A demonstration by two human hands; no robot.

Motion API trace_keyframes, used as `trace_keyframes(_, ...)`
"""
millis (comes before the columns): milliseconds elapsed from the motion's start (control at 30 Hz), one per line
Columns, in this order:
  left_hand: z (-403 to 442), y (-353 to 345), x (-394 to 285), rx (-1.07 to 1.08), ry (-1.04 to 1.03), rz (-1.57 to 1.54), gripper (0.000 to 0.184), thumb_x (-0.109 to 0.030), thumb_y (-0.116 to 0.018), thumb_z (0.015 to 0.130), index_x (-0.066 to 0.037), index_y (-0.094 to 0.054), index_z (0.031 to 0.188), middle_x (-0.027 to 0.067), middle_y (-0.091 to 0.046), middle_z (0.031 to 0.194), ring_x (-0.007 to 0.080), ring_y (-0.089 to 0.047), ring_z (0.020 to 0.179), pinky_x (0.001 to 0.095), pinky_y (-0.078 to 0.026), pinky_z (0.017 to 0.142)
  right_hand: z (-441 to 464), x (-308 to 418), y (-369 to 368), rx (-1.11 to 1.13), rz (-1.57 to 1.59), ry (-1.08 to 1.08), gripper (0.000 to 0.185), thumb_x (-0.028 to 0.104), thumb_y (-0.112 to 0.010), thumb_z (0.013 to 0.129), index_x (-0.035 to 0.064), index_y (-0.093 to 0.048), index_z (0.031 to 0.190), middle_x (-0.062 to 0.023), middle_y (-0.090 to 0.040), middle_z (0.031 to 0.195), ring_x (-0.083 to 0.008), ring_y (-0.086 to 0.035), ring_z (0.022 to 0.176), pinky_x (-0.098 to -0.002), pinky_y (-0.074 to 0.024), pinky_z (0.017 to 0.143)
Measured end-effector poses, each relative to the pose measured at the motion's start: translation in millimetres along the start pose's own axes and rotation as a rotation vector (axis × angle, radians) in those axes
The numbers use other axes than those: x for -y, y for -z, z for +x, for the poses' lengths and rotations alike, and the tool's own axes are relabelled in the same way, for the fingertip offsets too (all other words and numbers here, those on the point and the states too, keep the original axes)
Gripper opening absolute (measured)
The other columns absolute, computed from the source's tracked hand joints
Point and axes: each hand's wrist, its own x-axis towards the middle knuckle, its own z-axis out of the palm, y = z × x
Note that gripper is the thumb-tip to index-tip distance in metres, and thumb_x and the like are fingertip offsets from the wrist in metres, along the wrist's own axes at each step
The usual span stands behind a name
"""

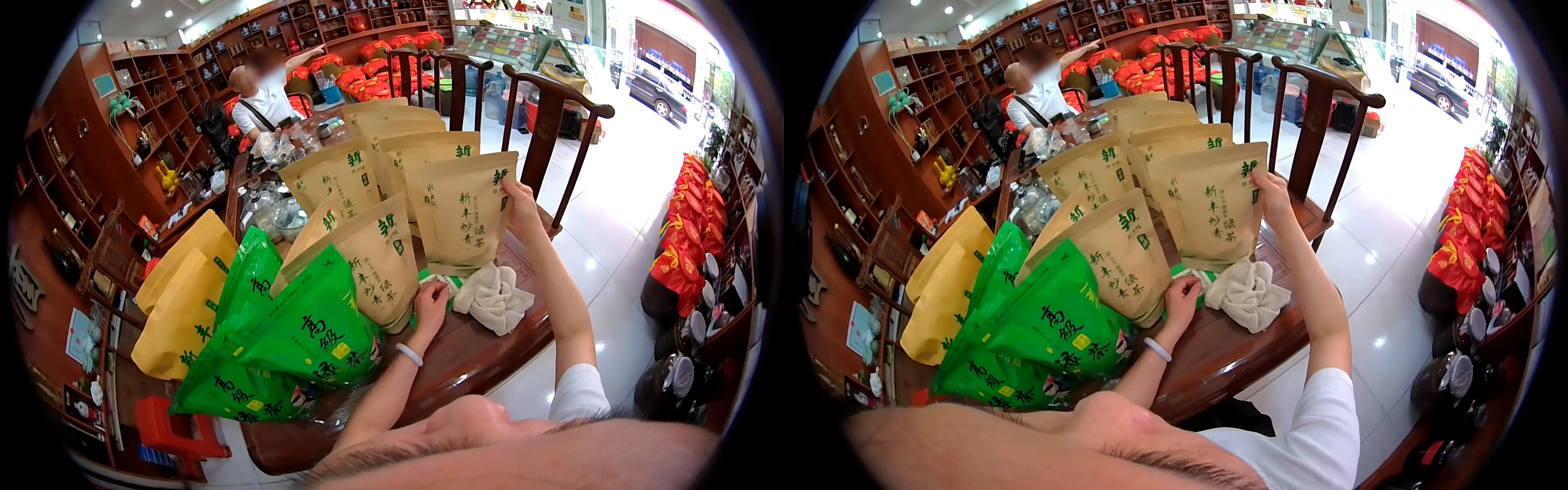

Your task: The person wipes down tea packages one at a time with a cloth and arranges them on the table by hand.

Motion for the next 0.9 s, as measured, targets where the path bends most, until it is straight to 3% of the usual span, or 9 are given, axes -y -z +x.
trace_keyframes(333,-1,-5,11,-0.072,0.081,-0.077,0.027,-0.011,-0.061,0.079,0.001,-0.055,0.103,0.0100,-0.060,0.089,0.0160,-0.058,0.081,0.0273,-0.047,0.069,3,3,8,0.105,-0.019,-0.041,0.027,0.022,-0.055,0.087,-0.0027,-0.060,0.096,-0.0053,-0.063,0.088,-0.0112,-0.058,0.074,-0.0234,-0.0450,0.068)
trace_keyframes(433,-1,-4,12,-0.063,0.076,-0.032,0.028,-0.011,-0.061,0.078,0.001,-0.054,0.103,0.0096,-0.060,0.088,0.0155,-0.058,0.081,0.0274,-0.047,0.068,-14,5,7,-0.034,-0.087,0.049,0.024,0.019,-0.055,0.087,-0.0024,-0.059,0.098,-0.0046,-0.061,0.089,-0.0099,-0.057,0.076,-0.0223,-0.0446,0.069)
trace_keyframes(500,0,-5,11,-0.064,0.064,-0.012,0.028,-0.011,-0.061,0.078,0.001,-0.054,0.102,0.0094,-0.060,0.088,0.0153,-0.058,0.080,0.0273,-0.046,0.068,-47,9,-3,-0.442,-0.408,0.303,0.022,0.013,-0.058,0.084,-0.0018,-0.058,0.100,-0.0037,-0.059,0.090,-0.0097,-0.055,0.078,-0.0221,-0.0445,0.071)
trace_keyframes(567,-2,-7,5,-0.102,0.036,-0.030,0.028,-0.011,-0.061,0.079,0.001,-0.054,0.103,0.0091,-0.059,0.090,0.0153,-0.057,0.080,0.0270,-0.046,0.067,-84,1,5,-0.297,-0.621,0.343,0.024,0.008,-0.061,0.078,0.0001,-0.058,0.100,-0.0037,-0.059,0.090,-0.0117,-0.056,0.081,-0.0230,-0.0452,0.073)
trace_keyframes(633,0,-6,7,-0.083,0.036,-0.018,0.029,-0.011,-0.061,0.078,0.000,-0.053,0.104,0.0095,-0.059,0.091,0.0156,-0.057,0.081,0.0272,-0.046,0.067,-126,-10,7,0.018,-0.934,0.286,0.032,0.012,-0.067,0.071,0.0039,-0.059,0.101,-0.0073,-0.059,0.096,-0.0196,-0.056,0.088,-0.0282,-0.0443,0.078)
trace_keyframes(700,-3,-5,6,-0.053,0.045,0.004,0.029,-0.011,-0.061,0.078,0.000,-0.053,0.104,0.0099,-0.059,0.092,0.0159,-0.057,0.081,0.0275,-0.046,0.068,-165,-12,-14,0.364,-1.223,0.427,0.044,0.024,-0.071,0.066,0.0103,-0.058,0.106,-0.0106,-0.054,0.107,-0.0268,-0.051,0.100,-0.0381,-0.0380,0.088)
trace_keyframes(733,-3,-5,3,-0.052,0.056,-0.015,0.029,-0.011,-0.061,0.078,0.001,-0.053,0.104,0.0100,-0.058,0.093,0.0159,-0.057,0.082,0.0275,-0.046,0.069,-183,-19,-18,0.357,-1.221,0.419,0.044,0.024,-0.071,0.066,0.0103,-0.058,0.106,-0.0106,-0.054,0.107,-0.0268,-0.051,0.100,-0.0381,-0.0380,0.088)
trace_keyframes(800,-3,-5,4,-0.067,0.056,-0.049,0.030,-0.010,-0.062,0.078,0.001,-0.053,0.104,0.0099,-0.058,0.094,0.0154,-0.057,0.082,0.0268,-0.046,0.069,-208,-31,-23,0.455,-1.633,0.367,0.055,0.034,-0.073,0.063,0.0160,-0.055,0.112,-0.0114,-0.049,0.115,-0.0292,-0.045,0.106,-0.0447,-0.0306,0.092)
trace_keyframes(900,-4,-5,5,-0.072,0.037,-0.030,0.030,-0.009,-0.062,0.077,0.001,-0.053,0.104,0.0094,-0.058,0.094,0.0149,-0.057,0.082,0.0261,-0.046,0.069,-212,-39,-20,0.396,-1.624,0.326,0.056,0.036,-0.071,0.064,0.0191,-0.053,0.115,-0.0097,-0.048,0.117,-0.0273,-0.046,0.106,-0.0456,-0.0305,0.089)
